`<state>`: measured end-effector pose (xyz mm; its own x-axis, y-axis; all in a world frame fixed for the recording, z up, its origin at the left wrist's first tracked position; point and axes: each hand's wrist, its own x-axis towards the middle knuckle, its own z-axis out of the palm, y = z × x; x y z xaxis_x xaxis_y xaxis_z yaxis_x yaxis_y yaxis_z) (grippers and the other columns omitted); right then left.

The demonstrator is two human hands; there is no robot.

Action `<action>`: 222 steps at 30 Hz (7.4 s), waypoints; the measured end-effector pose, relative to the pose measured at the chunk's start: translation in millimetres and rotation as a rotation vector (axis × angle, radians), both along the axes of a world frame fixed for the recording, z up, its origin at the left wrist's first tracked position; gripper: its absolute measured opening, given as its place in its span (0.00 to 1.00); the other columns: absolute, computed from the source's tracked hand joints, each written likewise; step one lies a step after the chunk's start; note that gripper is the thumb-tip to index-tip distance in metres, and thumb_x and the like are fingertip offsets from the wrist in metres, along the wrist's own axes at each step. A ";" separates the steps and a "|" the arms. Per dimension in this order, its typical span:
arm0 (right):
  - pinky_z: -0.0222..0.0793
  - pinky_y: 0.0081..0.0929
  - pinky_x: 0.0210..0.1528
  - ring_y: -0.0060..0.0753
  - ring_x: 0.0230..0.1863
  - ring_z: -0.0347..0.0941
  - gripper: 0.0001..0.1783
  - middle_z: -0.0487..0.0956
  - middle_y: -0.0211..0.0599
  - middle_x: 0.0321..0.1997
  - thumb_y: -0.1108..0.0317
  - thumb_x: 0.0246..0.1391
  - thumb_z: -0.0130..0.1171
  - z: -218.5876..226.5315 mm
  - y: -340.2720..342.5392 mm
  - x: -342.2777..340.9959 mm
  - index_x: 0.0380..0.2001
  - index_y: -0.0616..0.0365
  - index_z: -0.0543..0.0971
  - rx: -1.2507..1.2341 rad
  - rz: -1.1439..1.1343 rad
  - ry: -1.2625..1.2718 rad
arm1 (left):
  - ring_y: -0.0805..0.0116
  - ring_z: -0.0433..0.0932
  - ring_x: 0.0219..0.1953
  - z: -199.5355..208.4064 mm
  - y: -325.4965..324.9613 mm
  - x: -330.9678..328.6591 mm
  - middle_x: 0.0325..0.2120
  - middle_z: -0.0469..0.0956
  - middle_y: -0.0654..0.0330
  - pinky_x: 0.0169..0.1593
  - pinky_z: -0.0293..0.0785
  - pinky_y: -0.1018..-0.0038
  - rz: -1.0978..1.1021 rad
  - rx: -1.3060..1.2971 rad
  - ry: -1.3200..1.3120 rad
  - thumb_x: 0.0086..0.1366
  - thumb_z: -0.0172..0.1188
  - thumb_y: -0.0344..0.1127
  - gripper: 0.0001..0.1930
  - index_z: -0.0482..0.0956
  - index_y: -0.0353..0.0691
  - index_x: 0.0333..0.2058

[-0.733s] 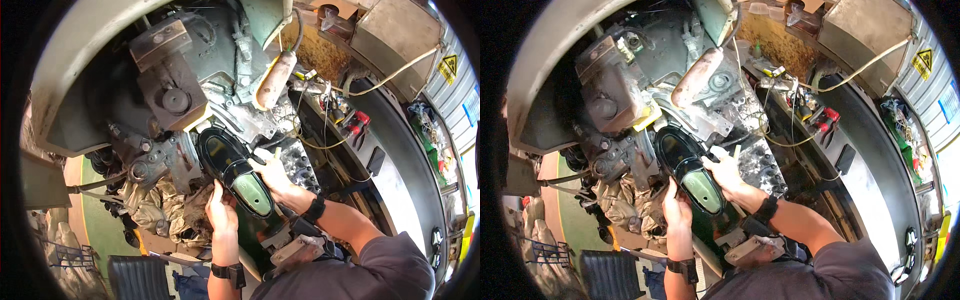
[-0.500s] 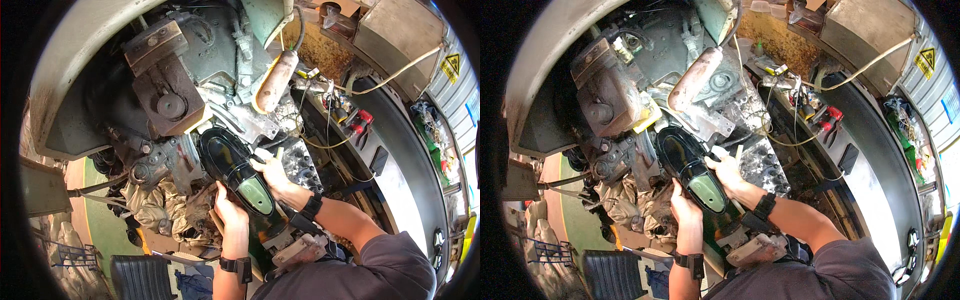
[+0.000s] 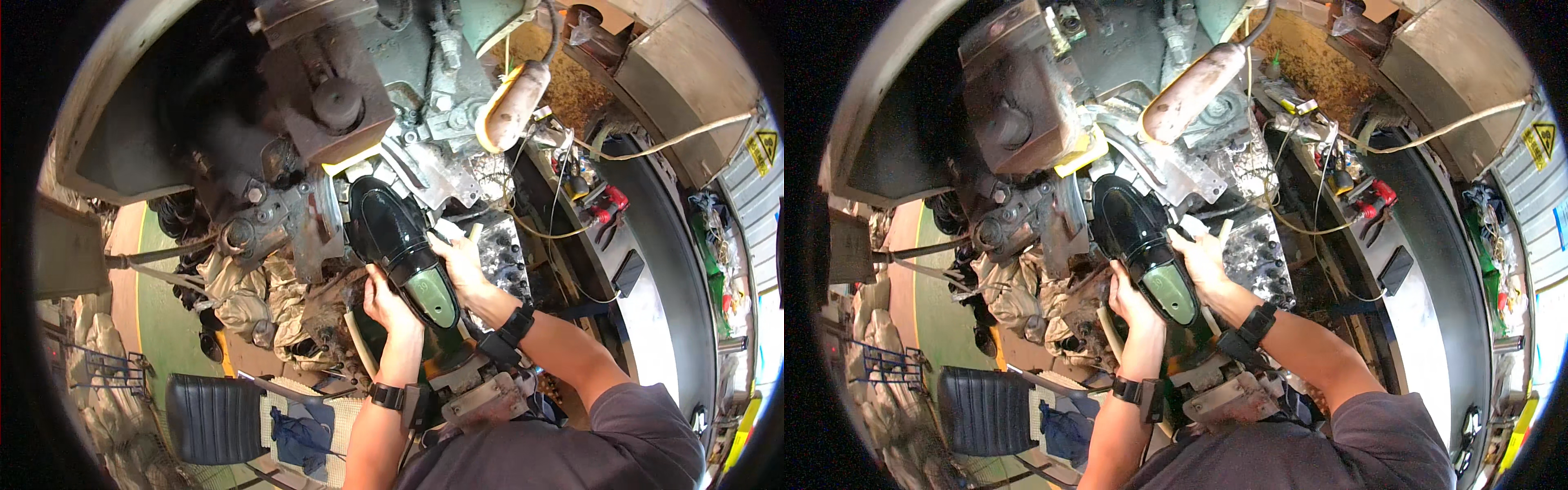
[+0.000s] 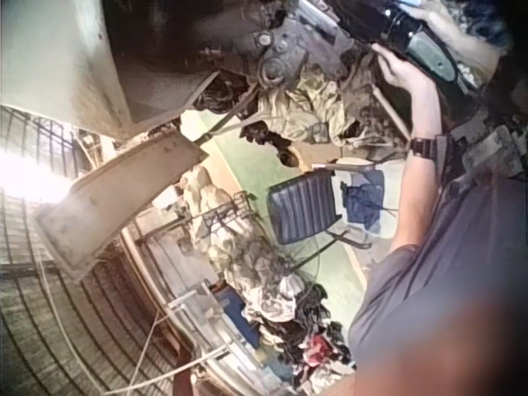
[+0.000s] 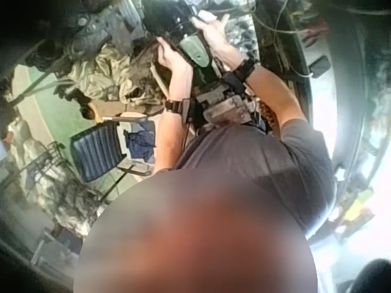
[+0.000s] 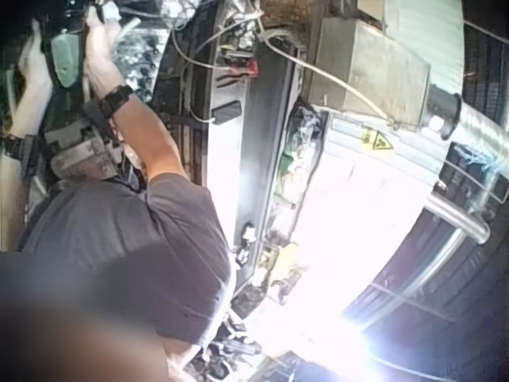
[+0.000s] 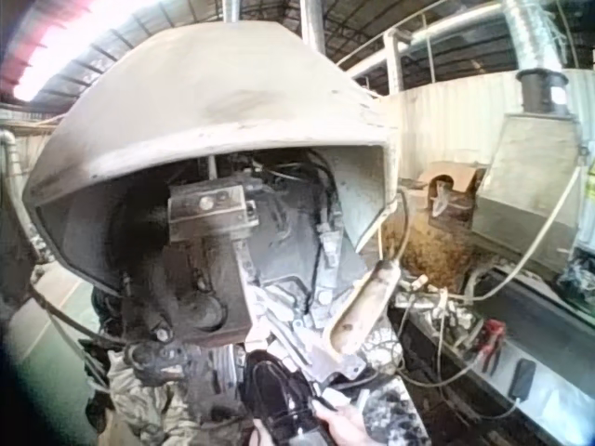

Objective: Using a toe-lasting machine to shape and attach the upper part of the shoe to the insole over a last.

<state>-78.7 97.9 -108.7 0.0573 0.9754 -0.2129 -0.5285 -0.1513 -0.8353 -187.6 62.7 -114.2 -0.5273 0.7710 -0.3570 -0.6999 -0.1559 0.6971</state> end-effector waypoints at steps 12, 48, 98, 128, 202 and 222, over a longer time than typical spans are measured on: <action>0.77 0.26 0.51 0.25 0.45 0.80 0.19 0.83 0.36 0.49 0.72 0.62 0.61 -2.1 -2.7 -0.7 0.55 0.65 0.76 -0.012 0.058 0.193 | 0.69 0.81 0.37 -10.8 -0.8 -3.4 0.39 0.84 0.59 0.42 0.78 0.71 0.031 -0.003 0.150 0.73 0.59 0.46 0.20 0.83 0.30 0.43; 0.81 0.32 0.43 0.38 0.40 0.82 0.26 0.81 0.53 0.47 0.56 0.68 0.57 -20.8 -76.6 189.9 0.57 0.68 0.67 -0.209 0.044 -0.343 | 0.53 0.63 0.67 -195.1 -104.7 -179.8 0.64 0.67 0.47 0.70 0.56 0.62 0.006 -0.238 1.271 0.74 0.51 0.36 0.20 0.71 0.31 0.58; 0.79 0.49 0.37 0.56 0.32 0.82 0.17 0.83 0.53 0.27 0.53 0.59 0.61 21.5 -96.0 127.0 0.33 0.58 0.82 0.452 0.246 -1.647 | 0.32 0.79 0.49 113.9 -83.9 32.7 0.46 0.78 0.28 0.55 0.74 0.51 -0.530 -0.477 1.604 0.56 0.67 0.65 0.62 0.39 0.36 0.73; 0.77 0.51 0.43 0.61 0.33 0.81 0.18 0.82 0.54 0.27 0.54 0.60 0.58 11.7 -84.5 133.8 0.37 0.59 0.83 0.406 0.274 -1.451 | 0.37 0.81 0.47 90.0 -80.1 42.6 0.46 0.79 0.31 0.50 0.77 0.53 -0.356 -0.360 1.684 0.57 0.71 0.54 0.56 0.46 0.32 0.72; 0.69 0.44 0.61 0.66 0.56 0.71 0.46 0.73 0.67 0.53 0.58 0.44 0.73 58.7 -87.5 11.2 0.59 0.76 0.63 0.689 0.135 -1.393 | 0.60 0.80 0.54 12.9 -126.7 -69.9 0.49 0.80 0.51 0.58 0.76 0.72 -0.345 0.114 0.543 0.62 0.63 0.16 0.20 0.75 0.25 0.53; 0.70 0.41 0.57 0.55 0.54 0.72 0.46 0.69 0.59 0.67 0.70 0.37 0.76 90.4 -330.9 182.8 0.63 0.69 0.68 0.758 -0.003 -1.258 | 0.60 0.83 0.47 142.5 -175.8 95.0 0.45 0.83 0.49 0.55 0.79 0.62 -0.686 0.599 0.167 0.57 0.70 0.20 0.22 0.75 0.31 0.50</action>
<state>104.0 -233.0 -18.3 -0.1837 0.8284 0.5292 0.5922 0.5229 -0.6131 -92.7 -113.1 28.3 0.1038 0.9649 0.2414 -0.6702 -0.1115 0.7337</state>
